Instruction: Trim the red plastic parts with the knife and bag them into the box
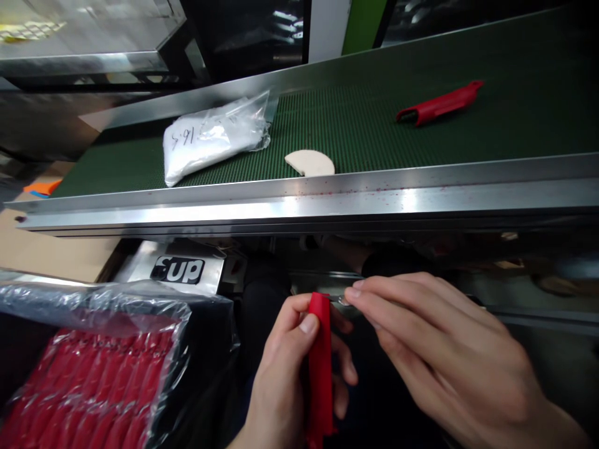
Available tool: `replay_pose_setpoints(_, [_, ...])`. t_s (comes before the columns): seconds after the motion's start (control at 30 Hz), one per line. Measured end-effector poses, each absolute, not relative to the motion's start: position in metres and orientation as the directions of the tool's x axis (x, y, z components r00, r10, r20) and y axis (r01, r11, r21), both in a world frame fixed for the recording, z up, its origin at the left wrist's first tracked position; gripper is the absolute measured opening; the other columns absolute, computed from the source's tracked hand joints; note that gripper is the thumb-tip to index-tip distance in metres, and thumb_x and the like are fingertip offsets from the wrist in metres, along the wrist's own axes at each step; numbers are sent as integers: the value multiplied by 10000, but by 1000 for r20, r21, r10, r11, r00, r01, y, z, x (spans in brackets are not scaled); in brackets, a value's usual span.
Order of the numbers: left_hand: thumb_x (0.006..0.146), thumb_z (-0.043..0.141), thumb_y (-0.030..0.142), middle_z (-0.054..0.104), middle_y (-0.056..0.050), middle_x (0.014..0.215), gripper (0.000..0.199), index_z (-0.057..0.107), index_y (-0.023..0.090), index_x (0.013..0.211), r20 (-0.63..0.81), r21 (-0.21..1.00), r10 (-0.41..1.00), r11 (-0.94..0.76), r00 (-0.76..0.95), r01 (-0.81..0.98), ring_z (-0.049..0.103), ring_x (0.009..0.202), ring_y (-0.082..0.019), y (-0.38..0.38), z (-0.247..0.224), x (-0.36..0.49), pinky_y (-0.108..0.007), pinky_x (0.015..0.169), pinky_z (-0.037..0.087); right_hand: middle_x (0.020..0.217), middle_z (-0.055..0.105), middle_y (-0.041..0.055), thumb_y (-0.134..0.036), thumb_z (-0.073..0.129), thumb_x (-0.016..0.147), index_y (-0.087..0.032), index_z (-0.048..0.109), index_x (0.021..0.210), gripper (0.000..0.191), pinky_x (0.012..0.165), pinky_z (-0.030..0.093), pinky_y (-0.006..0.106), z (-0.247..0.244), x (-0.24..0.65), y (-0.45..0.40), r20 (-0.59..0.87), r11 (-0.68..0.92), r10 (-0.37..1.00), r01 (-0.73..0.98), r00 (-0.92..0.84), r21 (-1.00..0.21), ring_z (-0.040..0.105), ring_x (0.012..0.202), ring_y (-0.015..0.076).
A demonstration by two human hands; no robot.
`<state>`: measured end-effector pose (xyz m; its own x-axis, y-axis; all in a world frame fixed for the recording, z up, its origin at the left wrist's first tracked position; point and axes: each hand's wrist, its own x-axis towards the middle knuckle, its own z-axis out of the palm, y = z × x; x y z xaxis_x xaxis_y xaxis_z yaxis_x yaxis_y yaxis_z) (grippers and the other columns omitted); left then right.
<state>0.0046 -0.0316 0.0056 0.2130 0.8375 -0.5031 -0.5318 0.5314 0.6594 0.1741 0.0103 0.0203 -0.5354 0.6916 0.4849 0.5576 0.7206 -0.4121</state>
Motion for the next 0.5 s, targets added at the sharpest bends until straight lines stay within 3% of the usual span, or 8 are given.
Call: replay_pose_setpoints(0.5, [969,385,373,591,-49,957,231,518,191,1021,-512,660,834,535,207,-527,533,576,-106,-32,6,4,-168,412,407,1046,668,128,38,555,867,-65,657,1137,307,775,503,380,20,173,9,481,727,685,555,-548,-404,598,943,212])
